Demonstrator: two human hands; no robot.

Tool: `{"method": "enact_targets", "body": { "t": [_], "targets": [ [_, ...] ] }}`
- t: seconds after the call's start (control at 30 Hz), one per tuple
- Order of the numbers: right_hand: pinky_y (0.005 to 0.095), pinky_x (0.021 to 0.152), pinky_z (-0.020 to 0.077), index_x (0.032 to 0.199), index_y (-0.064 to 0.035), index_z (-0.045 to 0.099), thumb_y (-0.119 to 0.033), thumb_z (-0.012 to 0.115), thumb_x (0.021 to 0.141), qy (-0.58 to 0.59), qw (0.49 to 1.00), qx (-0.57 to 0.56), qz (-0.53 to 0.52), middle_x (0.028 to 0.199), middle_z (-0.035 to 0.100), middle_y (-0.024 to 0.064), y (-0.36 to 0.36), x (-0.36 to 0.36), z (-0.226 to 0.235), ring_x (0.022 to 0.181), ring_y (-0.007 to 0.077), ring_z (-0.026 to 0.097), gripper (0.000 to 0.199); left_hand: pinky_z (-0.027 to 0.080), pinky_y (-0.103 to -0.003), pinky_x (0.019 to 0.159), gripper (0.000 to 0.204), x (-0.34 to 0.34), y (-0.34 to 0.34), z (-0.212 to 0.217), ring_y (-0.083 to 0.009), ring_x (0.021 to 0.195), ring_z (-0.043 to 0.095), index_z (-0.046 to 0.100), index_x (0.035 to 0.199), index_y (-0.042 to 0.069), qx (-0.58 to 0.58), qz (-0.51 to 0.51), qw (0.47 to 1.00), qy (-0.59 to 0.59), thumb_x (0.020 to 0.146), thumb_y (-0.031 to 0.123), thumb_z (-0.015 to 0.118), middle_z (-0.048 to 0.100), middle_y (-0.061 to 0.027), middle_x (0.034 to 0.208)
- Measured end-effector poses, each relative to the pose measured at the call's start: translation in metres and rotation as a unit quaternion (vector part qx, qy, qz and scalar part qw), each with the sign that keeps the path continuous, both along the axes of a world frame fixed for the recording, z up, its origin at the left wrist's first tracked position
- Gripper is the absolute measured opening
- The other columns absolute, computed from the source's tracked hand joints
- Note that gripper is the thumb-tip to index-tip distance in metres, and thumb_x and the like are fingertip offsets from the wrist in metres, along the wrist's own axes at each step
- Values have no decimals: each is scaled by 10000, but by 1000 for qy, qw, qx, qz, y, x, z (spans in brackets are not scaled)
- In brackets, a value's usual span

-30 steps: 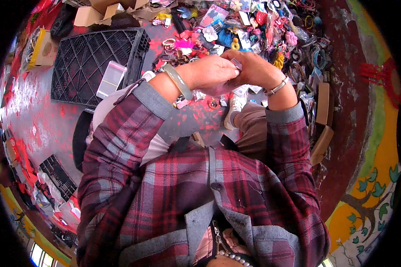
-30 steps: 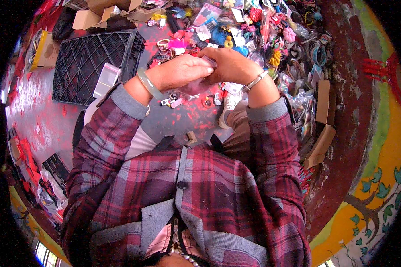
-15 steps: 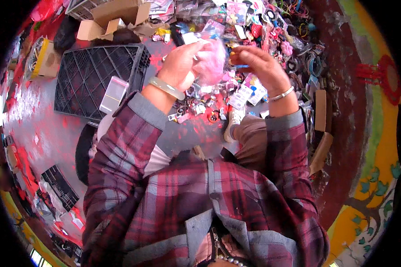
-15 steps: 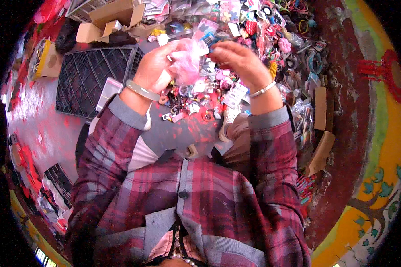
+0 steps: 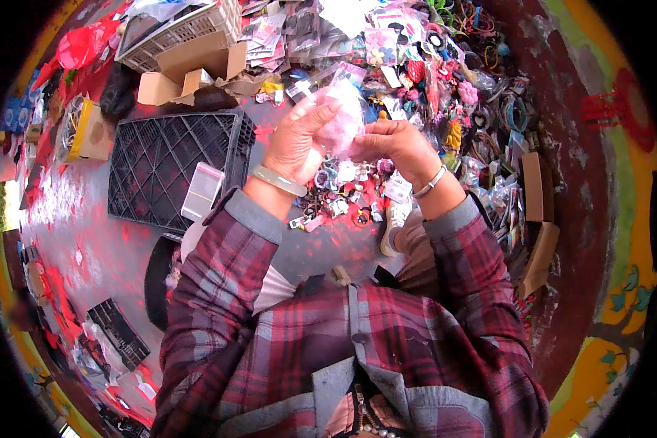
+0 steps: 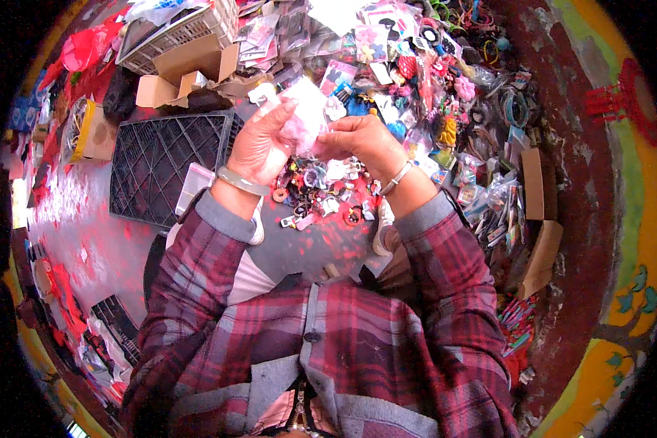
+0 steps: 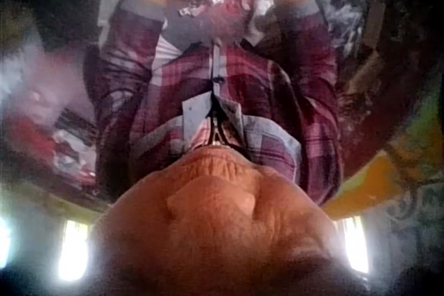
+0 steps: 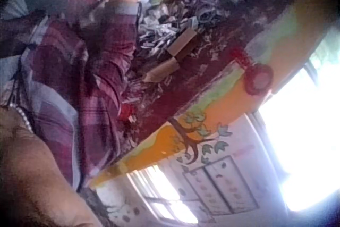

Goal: The person picks up individual small accessories from the floor and places them into small plastic bags, then places the filled bags into a black crate.

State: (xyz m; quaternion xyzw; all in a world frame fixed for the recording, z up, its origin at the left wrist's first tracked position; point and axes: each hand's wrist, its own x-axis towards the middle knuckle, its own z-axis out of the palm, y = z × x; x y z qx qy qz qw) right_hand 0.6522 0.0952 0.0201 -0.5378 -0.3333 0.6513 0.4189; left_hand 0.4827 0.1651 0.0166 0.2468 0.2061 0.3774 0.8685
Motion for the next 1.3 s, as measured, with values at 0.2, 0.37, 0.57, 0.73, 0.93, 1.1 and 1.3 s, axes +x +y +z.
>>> {"method": "enact_targets", "body": {
  "t": [0.2,0.37,0.57,0.73,0.93,1.1,1.3],
  "targets": [
    [260,778,435,1022,36,589,-164,647,771,-95,993,42,48,934,623,85,0,0,-2,852,123,570,327,500,-274,660,193,3,-3,-5,-138,773,595,556,963,39,-22,30,997,67,779,51,613,611,-48,866],
    [250,793,423,1131,35,511,-193,672,755,-53,992,115,-22,1023,588,70,0,-5,15,924,107,537,469,497,-308,759,205,0,-4,-5,-181,845,602,561,1007,7,22,-26,995,92,804,28,562,608,-90,941],
    [233,755,416,1064,-2,580,-161,627,791,34,992,119,-30,935,610,17,-1,-5,15,842,88,541,319,493,-288,747,197,3,-10,-3,-166,820,599,554,972,6,55,-52,991,109,777,0,577,606,-83,909],
    [233,730,430,938,-3,634,-158,621,785,-17,994,83,-75,826,626,19,0,0,7,773,101,563,218,477,-288,768,225,6,-15,-5,-163,860,575,502,969,17,96,-30,986,129,764,-10,588,570,-76,915],
    [255,662,465,879,-5,622,-157,610,790,34,984,80,-158,804,612,31,3,2,2,734,118,574,177,466,-318,811,324,6,-14,-3,-163,933,553,473,1093,19,44,-118,988,86,802,77,601,550,-69,1027],
    [242,629,469,878,-30,602,-159,613,794,85,976,97,-178,811,600,18,3,7,-1,713,103,567,155,512,-288,728,304,7,-21,4,-144,888,580,488,1094,29,19,-149,979,136,817,101,588,563,-54,1013],
    [225,614,447,904,-48,603,-157,623,789,65,986,61,-143,834,608,5,3,4,2,659,71,535,160,517,-281,715,202,5,-19,-9,-144,802,607,559,997,11,53,-133,972,187,814,93,584,603,-54,901]
  ]
}}
